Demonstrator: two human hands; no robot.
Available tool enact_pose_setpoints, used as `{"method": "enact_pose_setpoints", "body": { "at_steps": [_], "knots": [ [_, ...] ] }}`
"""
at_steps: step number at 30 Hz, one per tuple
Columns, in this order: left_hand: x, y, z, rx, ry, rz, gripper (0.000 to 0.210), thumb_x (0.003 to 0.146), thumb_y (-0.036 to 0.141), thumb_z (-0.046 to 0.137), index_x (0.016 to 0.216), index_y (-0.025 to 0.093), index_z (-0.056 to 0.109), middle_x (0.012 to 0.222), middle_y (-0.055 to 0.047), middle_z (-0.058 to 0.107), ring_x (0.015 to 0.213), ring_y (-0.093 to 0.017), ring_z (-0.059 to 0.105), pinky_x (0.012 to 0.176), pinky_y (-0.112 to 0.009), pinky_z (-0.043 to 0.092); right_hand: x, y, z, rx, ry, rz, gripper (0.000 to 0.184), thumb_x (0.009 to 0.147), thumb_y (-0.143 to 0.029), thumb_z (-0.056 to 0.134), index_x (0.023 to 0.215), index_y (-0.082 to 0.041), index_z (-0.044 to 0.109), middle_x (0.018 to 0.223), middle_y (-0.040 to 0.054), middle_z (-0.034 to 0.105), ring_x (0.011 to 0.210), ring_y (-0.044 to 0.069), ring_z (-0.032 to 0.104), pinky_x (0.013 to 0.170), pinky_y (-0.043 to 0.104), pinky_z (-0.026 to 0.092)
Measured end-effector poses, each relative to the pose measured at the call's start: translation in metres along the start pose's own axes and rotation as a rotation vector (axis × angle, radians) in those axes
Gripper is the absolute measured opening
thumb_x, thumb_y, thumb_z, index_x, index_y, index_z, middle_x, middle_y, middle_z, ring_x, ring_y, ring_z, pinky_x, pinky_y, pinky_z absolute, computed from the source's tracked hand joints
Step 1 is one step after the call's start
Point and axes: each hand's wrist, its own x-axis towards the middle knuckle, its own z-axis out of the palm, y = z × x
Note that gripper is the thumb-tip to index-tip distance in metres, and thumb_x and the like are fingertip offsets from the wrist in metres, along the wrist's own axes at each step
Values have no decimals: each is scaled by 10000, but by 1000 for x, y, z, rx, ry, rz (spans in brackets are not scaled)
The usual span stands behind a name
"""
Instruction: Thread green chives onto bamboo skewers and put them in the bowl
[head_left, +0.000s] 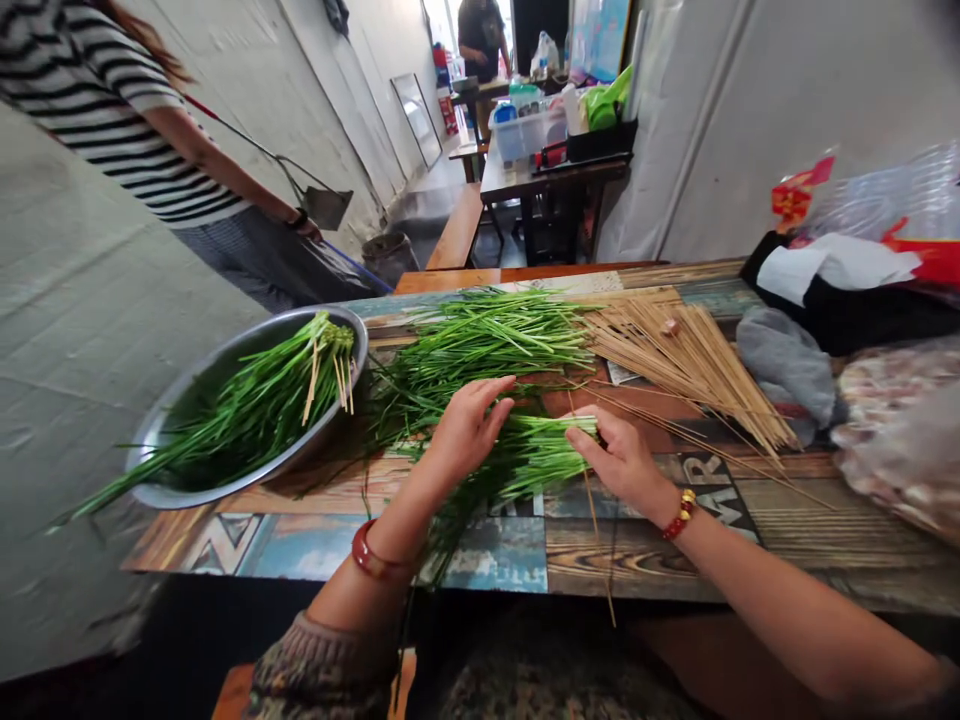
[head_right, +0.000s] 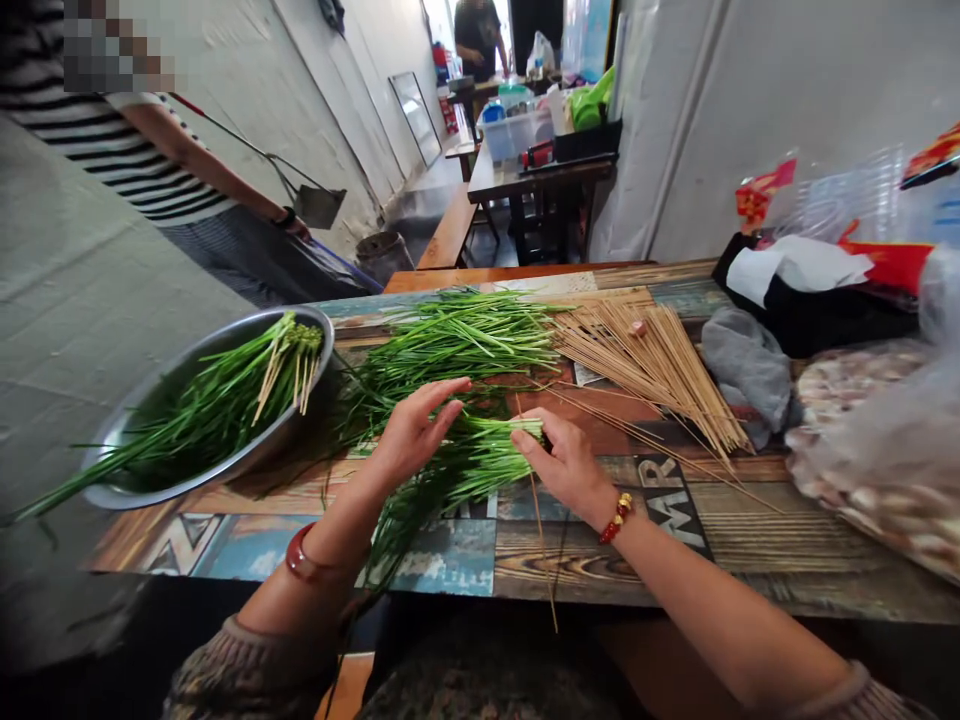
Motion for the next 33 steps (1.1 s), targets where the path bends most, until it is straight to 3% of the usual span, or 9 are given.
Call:
{"method": "enact_pose_setpoints", "body": {
  "at_steps": [4, 11, 14, 17, 22, 25, 29, 31, 33],
  "knots": [
    [27, -5, 2, -9, -22, -26, 304, 933, 282, 463, 1116, 156, 670, 1061, -96, 725, 970, -206, 666, 872, -338, 516, 2, 15, -2, 39, -60, 90, 228, 902, -379, 510, 904, -192, 639, 800, 27, 671, 711, 156, 604, 623, 245, 463],
    [60, -4, 35, 83, -278, 18, 235, 886, 211, 527, 1023, 162, 711, 974, -67, 733, 894, -186, 670, 818, -291, 515, 9, 34, -1, 220, -23, 396, 226, 816, -402, 597, 941, -214, 588, 675, -25, 598, 379, 88, 446, 325, 204, 343],
    [70, -1, 50, 124, -338, 51, 229, 859, 189, 550, 1025, 167, 707, 971, -63, 711, 891, -183, 655, 814, -283, 508, 12, 33, -5, 214, -25, 384, 207, 836, -411, 569, 897, -215, 590, 662, -22, 588, 389, 89, 444, 325, 201, 336],
    [79, -1, 61, 255, -355, 81, 221, 817, 190, 590, 1005, 159, 701, 961, -83, 671, 903, -211, 629, 819, -316, 498, 12, 33, -9, 133, 8, 296, 187, 866, -388, 535, 852, -216, 604, 692, 11, 619, 528, 131, 541, 424, 217, 403],
    [83, -9, 67, 258, -362, 126, 115, 786, 117, 547, 763, 153, 653, 843, -72, 612, 838, -193, 583, 777, -309, 475, 12, 35, -15, 70, -6, 227, 179, 875, -371, 515, 860, -218, 606, 694, 18, 636, 619, 167, 586, 500, 248, 423],
    [79, -16, 50, 48, -277, 32, 81, 787, 135, 537, 749, 154, 606, 758, -31, 601, 734, -151, 562, 693, -269, 462, 13, 36, -17, 42, 10, 184, 183, 878, -354, 497, 850, -211, 607, 712, 21, 643, 627, 165, 588, 540, 258, 426],
    [72, -20, 6, -307, 49, -195, 92, 834, 249, 538, 829, 162, 567, 665, 10, 610, 612, -105, 564, 635, -236, 467, 12, 37, -17, 11, 21, 151, 187, 873, -351, 488, 852, -208, 607, 717, 23, 647, 633, 167, 585, 580, 270, 425],
    [70, -17, -16, -380, 211, -214, 113, 826, 274, 566, 850, 165, 555, 677, 8, 629, 609, -99, 587, 650, -238, 484, 11, 39, -17, 3, 17, 141, 189, 873, -353, 489, 861, -204, 606, 728, 29, 648, 636, 169, 584, 599, 279, 431],
    [70, -11, -34, -374, 289, -208, 126, 824, 283, 576, 861, 164, 560, 697, 1, 648, 607, -96, 600, 650, -239, 492, 10, 42, -16, 5, 8, 134, 190, 876, -357, 490, 869, -205, 603, 752, 38, 654, 649, 175, 589, 606, 283, 440]
  ]
}}
